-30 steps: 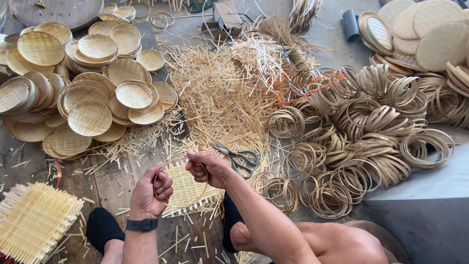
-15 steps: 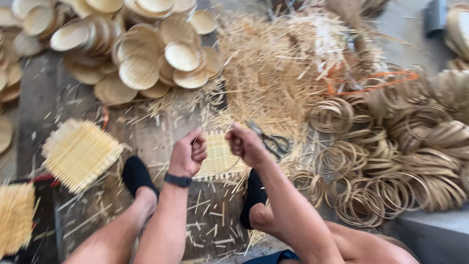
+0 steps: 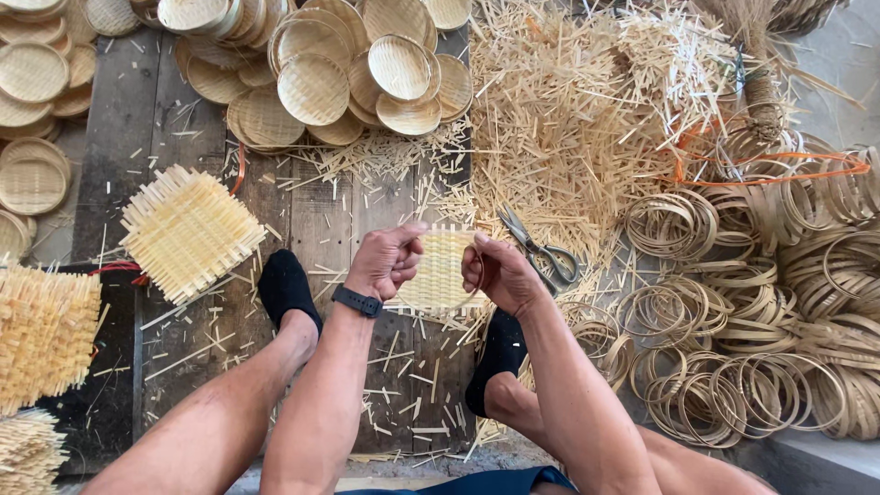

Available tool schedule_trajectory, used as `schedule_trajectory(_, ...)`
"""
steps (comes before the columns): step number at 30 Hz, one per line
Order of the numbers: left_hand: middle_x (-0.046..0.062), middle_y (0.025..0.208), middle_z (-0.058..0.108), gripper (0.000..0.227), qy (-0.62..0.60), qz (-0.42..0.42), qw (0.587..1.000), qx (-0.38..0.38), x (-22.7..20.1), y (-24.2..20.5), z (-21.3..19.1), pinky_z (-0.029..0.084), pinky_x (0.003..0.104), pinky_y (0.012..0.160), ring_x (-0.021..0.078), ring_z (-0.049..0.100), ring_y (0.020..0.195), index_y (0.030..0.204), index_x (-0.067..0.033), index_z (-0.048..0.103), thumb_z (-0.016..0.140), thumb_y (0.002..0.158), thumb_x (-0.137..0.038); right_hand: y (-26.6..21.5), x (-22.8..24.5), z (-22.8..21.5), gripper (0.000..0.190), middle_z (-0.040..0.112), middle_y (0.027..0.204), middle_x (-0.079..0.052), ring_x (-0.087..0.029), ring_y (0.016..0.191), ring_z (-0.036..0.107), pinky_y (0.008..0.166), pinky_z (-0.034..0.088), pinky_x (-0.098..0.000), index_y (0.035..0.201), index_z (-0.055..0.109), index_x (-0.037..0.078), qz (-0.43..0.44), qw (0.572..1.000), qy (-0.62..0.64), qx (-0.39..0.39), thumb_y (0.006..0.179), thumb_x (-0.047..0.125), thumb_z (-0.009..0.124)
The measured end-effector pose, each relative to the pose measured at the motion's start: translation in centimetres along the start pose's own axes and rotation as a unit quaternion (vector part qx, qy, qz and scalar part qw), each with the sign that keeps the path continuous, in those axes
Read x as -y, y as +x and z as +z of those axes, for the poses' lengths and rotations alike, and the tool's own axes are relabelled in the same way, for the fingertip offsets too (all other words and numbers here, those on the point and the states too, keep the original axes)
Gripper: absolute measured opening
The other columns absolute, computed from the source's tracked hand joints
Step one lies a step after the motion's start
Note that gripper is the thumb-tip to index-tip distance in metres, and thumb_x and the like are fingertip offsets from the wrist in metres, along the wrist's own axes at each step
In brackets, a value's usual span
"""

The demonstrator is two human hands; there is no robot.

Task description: The person weaves bamboo strips into a flat square base, then trims the edges with shears and attaches it to a circular bamboo frame to form a plate.

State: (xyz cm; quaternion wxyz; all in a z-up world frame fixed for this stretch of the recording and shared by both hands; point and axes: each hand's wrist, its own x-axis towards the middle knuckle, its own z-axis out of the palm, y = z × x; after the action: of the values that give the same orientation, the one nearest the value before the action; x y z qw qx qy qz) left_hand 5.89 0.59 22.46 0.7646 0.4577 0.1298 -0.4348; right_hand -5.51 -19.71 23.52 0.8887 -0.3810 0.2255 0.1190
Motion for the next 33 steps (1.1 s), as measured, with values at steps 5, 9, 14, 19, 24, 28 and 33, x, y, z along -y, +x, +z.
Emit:
schedule_trajectory(5, -0.003, 0.046, 0.043, 0.032, 0.026, 0.021, 0.999, -0.015, 1.0, -0.6, 1.1, 0.022, 0.024, 0.031, 0.0061, 0.032, 0.034, 0.067, -0.0010, 0.060, 0.076, 0.087, -0.018, 1.9, -1.8, -2.3, 0.046, 0.043, 0.057, 0.007, -0.006, 0.048, 0.037, 0.040, 0.030, -0.0223, 0.068, 0.054, 0.013, 0.016, 0.996, 0.065, 0.065, 0.107, 0.032, 0.070)
schedule_trajectory(9, -0.003, 0.046, 0.044, 0.029, 0.011, 0.015, 0.999, -0.038, 0.7, -0.3, 0.9, 0.025, 0.023, 0.032, 0.0064, 0.033, 0.034, 0.068, -0.0017, 0.062, 0.076, 0.086, -0.019, 2.6, -2.5, -3.0, 0.042, 0.051, 0.057, 0.001, -0.008, 0.046, 0.041, 0.040, 0.033, -0.0231, 0.070, 0.060, 0.008, -0.013, 1.000, 0.004, -0.009, 0.101, 0.033, 0.072)
schedule_trajectory(14, -0.005, 0.056, 0.052, 0.017, -0.039, 0.030, 0.994, -0.096, 1.2, 0.8, -1.4, 0.035, 0.020, 0.039, 0.0043, 0.043, 0.044, 0.082, -0.0032, 0.070, 0.076, 0.084, -0.020, 2.3, -2.0, -3.4, 0.018, 0.070, 0.074, -0.004, -0.008, 0.057, 0.061, 0.053, 0.057, -0.0225, 0.096, 0.076, 0.004, -0.040, 0.953, -0.270, -0.132, 0.091, 0.021, 0.075)
schedule_trajectory(19, 0.001, 0.074, 0.072, 0.018, 0.198, 0.178, 0.947, -0.181, 6.9, 3.8, -5.8, 0.053, 0.026, 0.052, 0.0095, 0.064, 0.060, 0.092, -0.0003, 0.075, 0.077, 0.076, -0.008, 3.3, -3.9, -3.2, 0.020, 0.075, 0.082, -0.009, -0.014, 0.063, 0.072, 0.056, 0.063, -0.0287, 0.103, 0.072, 0.000, -0.011, 0.878, -0.384, -0.285, 0.087, 0.011, 0.077)
schedule_trajectory(24, 0.012, 0.083, 0.075, 0.015, 0.513, 0.255, 0.768, -0.288, 10.4, 5.8, -8.6, 0.057, 0.035, 0.070, 0.0242, 0.072, 0.073, 0.087, -0.0095, 0.083, 0.085, 0.074, -0.015, 5.7, -7.6, -5.0, 0.020, 0.078, 0.088, -0.009, -0.015, 0.069, 0.072, 0.065, 0.062, -0.0301, 0.102, 0.078, 0.005, -0.024, 0.803, -0.497, -0.327, 0.085, 0.015, 0.081)
schedule_trajectory(28, 0.015, 0.085, 0.075, 0.016, 0.540, 0.273, 0.738, -0.298, 11.3, 5.6, -8.8, 0.056, 0.039, 0.074, 0.0311, 0.072, 0.077, 0.090, -0.0117, 0.083, 0.085, 0.074, -0.015, 6.5, -9.5, -6.3, 0.018, 0.079, 0.091, -0.007, -0.015, 0.072, 0.073, 0.070, 0.063, -0.0307, 0.102, 0.080, 0.010, -0.035, 0.780, -0.525, -0.339, 0.087, 0.019, 0.080)
schedule_trajectory(33, 0.013, 0.084, 0.076, 0.015, 0.526, 0.201, 0.761, -0.324, 11.1, 6.1, -8.7, 0.059, 0.038, 0.075, 0.0281, 0.075, 0.076, 0.092, -0.0150, 0.082, 0.084, 0.077, -0.019, 7.1, -10.0, -7.2, 0.020, 0.080, 0.086, -0.007, -0.016, 0.070, 0.073, 0.069, 0.061, -0.0307, 0.100, 0.081, 0.013, -0.031, 0.789, -0.500, -0.355, 0.082, 0.021, 0.083)
